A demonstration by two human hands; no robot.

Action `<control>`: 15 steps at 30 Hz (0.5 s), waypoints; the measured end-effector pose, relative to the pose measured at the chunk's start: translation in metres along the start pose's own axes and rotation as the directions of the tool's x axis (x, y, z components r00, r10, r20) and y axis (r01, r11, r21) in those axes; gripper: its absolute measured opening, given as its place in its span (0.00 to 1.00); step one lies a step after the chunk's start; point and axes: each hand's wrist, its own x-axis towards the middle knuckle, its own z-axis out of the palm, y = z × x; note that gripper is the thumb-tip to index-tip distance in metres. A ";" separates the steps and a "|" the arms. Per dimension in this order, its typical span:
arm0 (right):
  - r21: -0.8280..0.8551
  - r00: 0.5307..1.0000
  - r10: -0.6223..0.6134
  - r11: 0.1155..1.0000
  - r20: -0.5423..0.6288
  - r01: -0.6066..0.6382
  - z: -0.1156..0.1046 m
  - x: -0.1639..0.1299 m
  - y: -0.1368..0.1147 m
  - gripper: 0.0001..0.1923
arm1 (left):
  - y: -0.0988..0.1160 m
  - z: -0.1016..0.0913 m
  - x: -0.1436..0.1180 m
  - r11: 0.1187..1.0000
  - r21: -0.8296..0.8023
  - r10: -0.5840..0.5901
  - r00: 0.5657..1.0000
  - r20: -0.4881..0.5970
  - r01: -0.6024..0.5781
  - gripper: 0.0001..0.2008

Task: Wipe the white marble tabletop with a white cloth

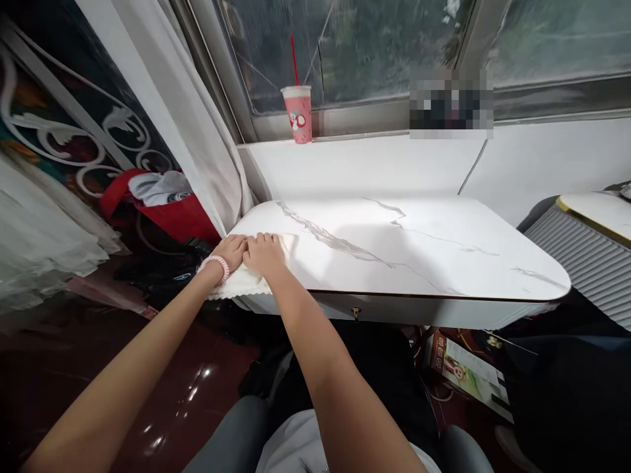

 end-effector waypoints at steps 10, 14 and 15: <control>0.051 0.994 0.107 0.993 -0.025 -0.106 0.030 0.092 0.057 0.18 | -0.012 0.021 0.110 0.982 -0.157 -0.114 0.993 -0.027 0.109 0.20; 0.084 0.992 0.121 0.989 -0.025 -0.118 0.042 0.132 0.077 0.17 | -0.024 0.030 0.154 0.980 -0.153 -0.127 0.992 -0.010 0.124 0.20; 0.093 0.992 0.121 0.989 -0.026 -0.119 0.045 0.142 0.082 0.17 | -0.027 0.033 0.164 0.982 -0.143 -0.127 0.992 -0.015 0.123 0.20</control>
